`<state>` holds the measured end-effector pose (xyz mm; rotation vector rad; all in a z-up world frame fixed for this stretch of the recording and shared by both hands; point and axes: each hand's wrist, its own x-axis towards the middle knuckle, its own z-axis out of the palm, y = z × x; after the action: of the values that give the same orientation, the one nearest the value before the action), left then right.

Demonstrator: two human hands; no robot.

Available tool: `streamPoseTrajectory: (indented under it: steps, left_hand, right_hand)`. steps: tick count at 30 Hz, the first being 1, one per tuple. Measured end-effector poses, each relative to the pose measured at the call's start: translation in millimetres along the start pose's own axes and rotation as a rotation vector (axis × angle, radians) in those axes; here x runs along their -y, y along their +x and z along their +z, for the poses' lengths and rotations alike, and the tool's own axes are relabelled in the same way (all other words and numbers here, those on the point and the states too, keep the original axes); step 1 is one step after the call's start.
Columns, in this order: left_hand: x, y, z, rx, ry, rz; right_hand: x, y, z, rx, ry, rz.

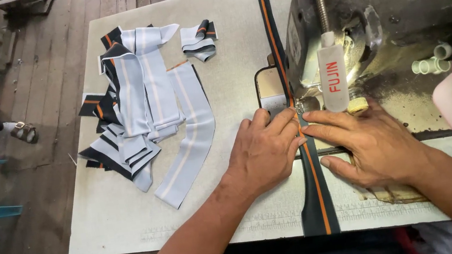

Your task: Sewing white fabric strips onto a long black and orange ribbon using an industrial sewing machine.

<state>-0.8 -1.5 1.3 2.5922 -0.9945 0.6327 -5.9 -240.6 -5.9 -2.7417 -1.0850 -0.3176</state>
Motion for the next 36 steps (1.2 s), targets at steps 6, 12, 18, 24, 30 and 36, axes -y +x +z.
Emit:
streamPoseTrajectory:
  steps: [6, 12, 18, 24, 30, 36]
  left_hand:
    - [-0.7, 1.0, -1.0, -0.020, 0.027, 0.004]
    - [0.0, 1.8, -0.4, -0.014, 0.036, -0.008]
    - [6.0, 4.8, 6.1, -0.006, 0.020, -0.029]
    - [15.9, -4.6, 11.0, 0.002, -0.167, -0.059]
    - [19.7, -7.3, -21.3, 0.001, -0.430, -0.269]
    - [-4.6, -19.8, -56.4, -0.038, -0.380, -0.241]
  right_hand:
    - [-0.2, 0.2, -0.8, 0.022, -0.004, 0.005]
    - [1.5, 2.4, -2.0, 0.087, -0.007, 0.032]
    - [2.3, 8.1, -4.3, 0.117, -0.061, 0.024]
    - [36.3, -8.8, -38.4, -0.066, 0.149, 0.038]
    - [89.3, -109.4, -26.7, 0.216, 1.143, -0.050]
    - [120.8, -148.7, 91.0, 0.070, 0.883, 0.771]
